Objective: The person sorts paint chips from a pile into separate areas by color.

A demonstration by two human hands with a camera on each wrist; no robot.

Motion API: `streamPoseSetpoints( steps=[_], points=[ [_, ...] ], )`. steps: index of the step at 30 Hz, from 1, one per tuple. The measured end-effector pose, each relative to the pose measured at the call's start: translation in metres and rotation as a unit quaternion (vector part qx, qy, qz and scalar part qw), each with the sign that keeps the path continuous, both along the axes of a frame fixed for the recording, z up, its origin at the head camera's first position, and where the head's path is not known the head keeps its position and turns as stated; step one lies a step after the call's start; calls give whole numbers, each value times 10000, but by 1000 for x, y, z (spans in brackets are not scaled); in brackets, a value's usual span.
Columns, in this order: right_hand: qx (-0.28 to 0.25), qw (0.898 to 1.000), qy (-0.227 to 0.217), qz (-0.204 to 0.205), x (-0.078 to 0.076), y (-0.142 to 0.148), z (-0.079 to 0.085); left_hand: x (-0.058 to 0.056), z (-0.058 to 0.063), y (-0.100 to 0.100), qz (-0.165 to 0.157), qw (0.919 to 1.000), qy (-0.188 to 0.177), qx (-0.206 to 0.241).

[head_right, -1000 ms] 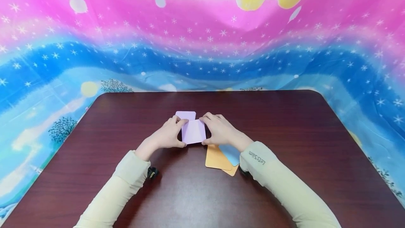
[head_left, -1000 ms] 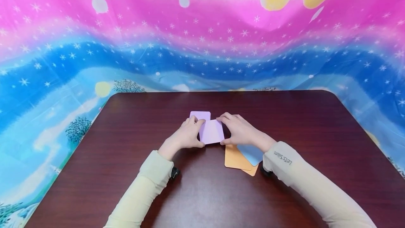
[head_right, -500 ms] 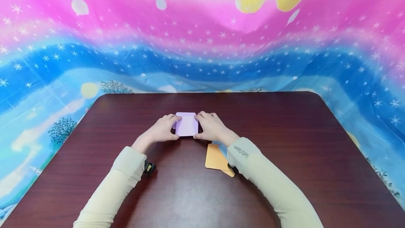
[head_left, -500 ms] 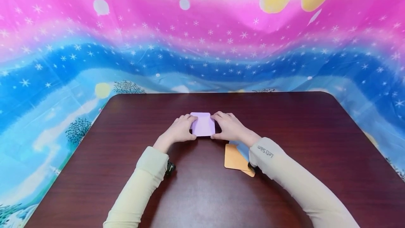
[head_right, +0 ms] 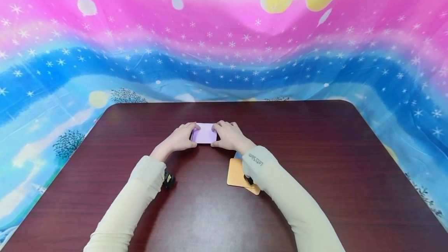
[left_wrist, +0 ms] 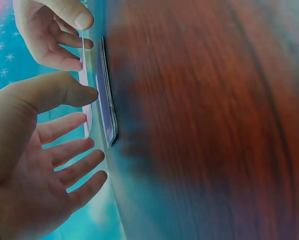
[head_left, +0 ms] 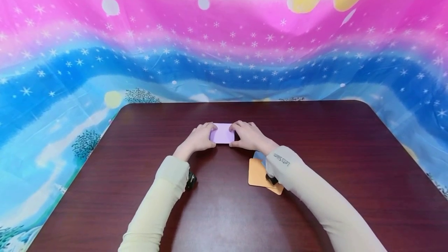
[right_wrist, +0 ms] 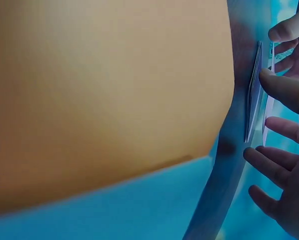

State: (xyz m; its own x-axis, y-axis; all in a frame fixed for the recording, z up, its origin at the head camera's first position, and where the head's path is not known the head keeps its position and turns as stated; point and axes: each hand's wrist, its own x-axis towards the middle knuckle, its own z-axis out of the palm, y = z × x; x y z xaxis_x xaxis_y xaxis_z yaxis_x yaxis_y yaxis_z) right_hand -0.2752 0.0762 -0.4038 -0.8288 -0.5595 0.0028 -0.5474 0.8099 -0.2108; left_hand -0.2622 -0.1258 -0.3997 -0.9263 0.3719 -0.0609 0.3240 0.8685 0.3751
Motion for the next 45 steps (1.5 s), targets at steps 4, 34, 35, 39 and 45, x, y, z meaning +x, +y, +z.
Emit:
streamPoseSetpoints(
  steps=[4,34,35,39,45],
  points=[
    [45,9999,-61,-83,-2,-3,1,-5,0,1,80,9997,-173,147],
    [520,9971,-529,-170,-7,-16,2,-9,0,4,296,9993,-221,-38],
    [515,9971,-548,-151,-7,-15,2,-8,0,4,310,9992,-233,-24],
    [463,9970,-608,-89,-5,-11,6,-5,-1,6,339,9993,-166,61],
    [370,9972,-652,-15,-1,-1,12,2,1,10,299,9995,-27,15]
  ],
)
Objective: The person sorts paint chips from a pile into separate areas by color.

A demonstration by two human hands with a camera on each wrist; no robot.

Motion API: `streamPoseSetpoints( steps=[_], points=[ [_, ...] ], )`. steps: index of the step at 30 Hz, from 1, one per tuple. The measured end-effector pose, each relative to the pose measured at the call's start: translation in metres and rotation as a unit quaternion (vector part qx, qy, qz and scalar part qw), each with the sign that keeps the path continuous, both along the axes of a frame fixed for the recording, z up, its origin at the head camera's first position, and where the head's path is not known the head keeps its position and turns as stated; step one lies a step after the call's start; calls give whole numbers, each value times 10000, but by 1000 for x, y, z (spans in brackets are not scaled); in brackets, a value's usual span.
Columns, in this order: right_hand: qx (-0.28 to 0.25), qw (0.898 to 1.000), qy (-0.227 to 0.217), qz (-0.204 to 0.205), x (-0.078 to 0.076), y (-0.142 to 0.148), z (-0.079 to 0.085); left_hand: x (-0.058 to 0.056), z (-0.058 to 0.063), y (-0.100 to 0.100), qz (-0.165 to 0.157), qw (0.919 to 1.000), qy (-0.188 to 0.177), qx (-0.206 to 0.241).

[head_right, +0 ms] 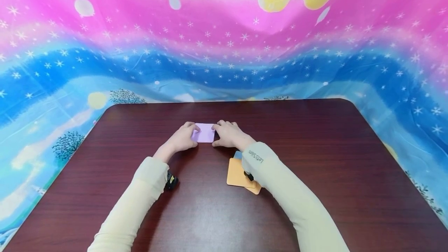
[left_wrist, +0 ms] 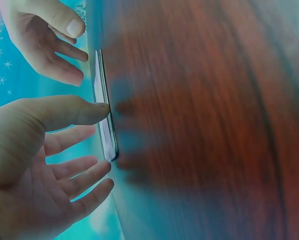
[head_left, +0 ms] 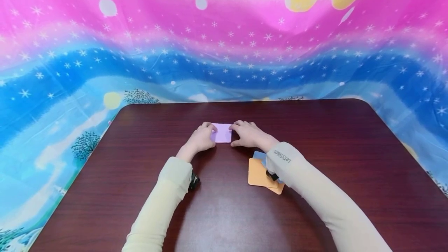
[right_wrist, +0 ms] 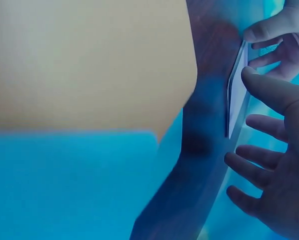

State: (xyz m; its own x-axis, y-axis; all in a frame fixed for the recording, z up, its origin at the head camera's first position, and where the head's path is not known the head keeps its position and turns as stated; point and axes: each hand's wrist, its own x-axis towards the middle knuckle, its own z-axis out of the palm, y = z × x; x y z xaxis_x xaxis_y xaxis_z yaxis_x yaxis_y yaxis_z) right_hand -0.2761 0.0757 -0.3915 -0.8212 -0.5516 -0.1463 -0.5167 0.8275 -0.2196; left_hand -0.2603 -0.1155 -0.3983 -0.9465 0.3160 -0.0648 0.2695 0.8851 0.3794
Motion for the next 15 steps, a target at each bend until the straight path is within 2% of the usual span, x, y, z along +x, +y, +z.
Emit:
streamPoseSetpoints(
  steps=[15],
  points=[
    [-73,9999,8,135,17,33,7,17,1,20,-433,9983,351,-170]
  ],
)
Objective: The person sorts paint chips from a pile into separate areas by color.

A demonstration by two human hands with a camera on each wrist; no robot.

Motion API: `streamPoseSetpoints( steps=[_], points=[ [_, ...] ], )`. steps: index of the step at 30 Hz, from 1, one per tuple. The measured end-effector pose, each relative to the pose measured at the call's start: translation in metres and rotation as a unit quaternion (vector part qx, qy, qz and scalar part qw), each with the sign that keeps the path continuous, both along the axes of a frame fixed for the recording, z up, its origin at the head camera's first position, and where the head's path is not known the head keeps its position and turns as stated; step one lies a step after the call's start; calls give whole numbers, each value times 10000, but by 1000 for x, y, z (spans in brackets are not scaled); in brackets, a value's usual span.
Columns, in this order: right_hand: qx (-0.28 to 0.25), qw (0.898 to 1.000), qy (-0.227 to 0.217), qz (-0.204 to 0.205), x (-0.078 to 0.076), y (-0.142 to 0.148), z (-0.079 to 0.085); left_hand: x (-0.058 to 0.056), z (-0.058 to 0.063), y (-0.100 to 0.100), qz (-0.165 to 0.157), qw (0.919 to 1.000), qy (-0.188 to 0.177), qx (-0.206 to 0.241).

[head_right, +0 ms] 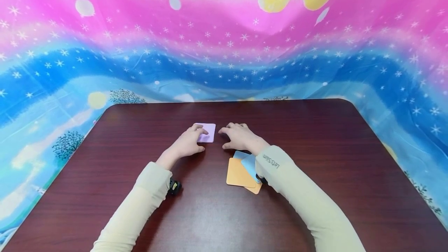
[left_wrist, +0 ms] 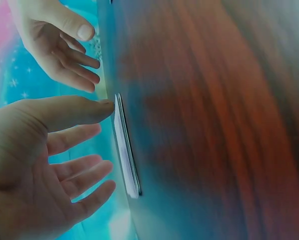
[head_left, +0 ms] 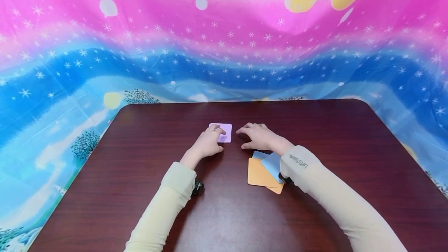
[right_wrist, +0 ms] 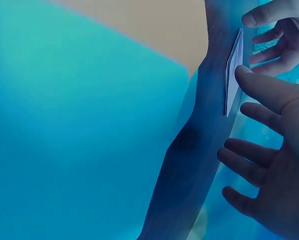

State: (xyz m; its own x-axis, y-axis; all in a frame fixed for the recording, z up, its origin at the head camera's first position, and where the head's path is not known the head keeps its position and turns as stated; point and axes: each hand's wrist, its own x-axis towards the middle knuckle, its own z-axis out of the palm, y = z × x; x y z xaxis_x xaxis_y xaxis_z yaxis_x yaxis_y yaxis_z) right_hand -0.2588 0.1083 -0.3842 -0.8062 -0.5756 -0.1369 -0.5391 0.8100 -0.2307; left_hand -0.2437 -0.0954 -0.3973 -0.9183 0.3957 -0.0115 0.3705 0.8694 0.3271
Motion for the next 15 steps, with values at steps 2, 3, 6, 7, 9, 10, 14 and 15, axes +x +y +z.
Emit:
streamPoseSetpoints(
  steps=[2,3,6,7,9,10,14,15],
  points=[
    [5,10000,24,19,1,4,1,2,0,4,-57,10000,43,-19],
    [14,10000,29,28,2,6,1,4,0,5,-91,9999,56,-24],
    [45,10000,-3,32,4,12,2,9,1,11,-195,9997,111,38],
    [24,10000,-16,31,5,14,2,10,2,12,-224,9997,133,43],
    [-18,10000,-50,29,8,17,3,13,2,15,-283,9995,159,63],
    [-38,10000,-76,20,9,19,4,14,2,17,-308,9994,166,71],
    [-49,9999,-114,43,15,28,4,19,1,22,-409,9989,245,-12],
    [-53,9999,-119,46,16,30,4,20,0,23,-429,9987,256,-43]
  ],
)
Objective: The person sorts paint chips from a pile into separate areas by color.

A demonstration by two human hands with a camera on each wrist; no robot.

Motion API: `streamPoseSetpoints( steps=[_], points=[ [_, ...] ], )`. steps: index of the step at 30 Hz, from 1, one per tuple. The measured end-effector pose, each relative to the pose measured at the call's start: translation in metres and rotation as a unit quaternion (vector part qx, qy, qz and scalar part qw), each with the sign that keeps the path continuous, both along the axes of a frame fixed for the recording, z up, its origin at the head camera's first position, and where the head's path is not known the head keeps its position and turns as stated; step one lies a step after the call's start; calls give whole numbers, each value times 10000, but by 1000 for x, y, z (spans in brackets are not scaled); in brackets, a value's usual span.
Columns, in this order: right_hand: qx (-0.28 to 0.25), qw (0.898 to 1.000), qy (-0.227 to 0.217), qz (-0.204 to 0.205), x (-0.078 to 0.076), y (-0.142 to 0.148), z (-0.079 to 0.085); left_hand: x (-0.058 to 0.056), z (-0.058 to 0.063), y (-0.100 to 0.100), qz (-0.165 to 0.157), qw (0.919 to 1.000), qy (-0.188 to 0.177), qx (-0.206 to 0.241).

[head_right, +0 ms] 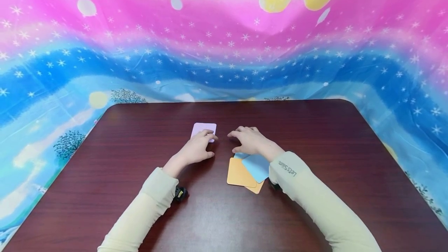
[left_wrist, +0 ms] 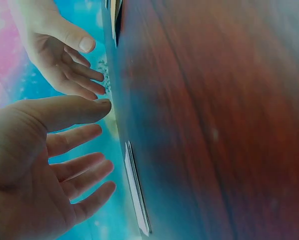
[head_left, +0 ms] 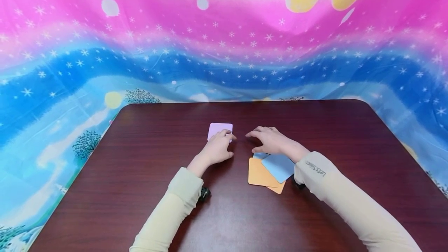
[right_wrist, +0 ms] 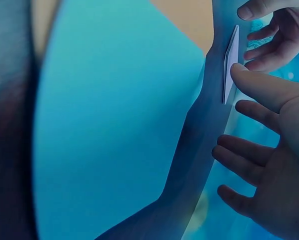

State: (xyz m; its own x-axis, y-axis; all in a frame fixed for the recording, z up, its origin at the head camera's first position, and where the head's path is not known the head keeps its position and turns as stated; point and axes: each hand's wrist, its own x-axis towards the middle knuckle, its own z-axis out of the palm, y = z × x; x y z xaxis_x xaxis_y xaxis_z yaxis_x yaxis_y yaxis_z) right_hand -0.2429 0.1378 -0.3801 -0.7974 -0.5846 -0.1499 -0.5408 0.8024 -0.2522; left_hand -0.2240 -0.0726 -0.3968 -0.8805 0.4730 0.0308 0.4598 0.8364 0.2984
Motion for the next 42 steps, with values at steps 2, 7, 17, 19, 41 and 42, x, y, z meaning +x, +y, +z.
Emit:
streamPoseSetpoints(
  steps=[2,7,17,19,41,42],
  points=[
    [5,10000,-1,8,2,4,0,3,0,3,-36,10000,45,-46],
    [-19,10000,30,25,7,11,2,9,1,10,-126,9999,77,-85],
    [12,9998,109,176,14,35,4,21,3,28,-317,9990,194,-256],
    [13,9997,63,243,16,39,5,23,3,32,-329,9989,174,-277],
    [108,9971,-520,553,34,82,6,50,3,75,-578,9939,116,-929],
    [152,9966,-587,549,35,82,5,51,3,77,-597,9933,112,-983]
  ],
)
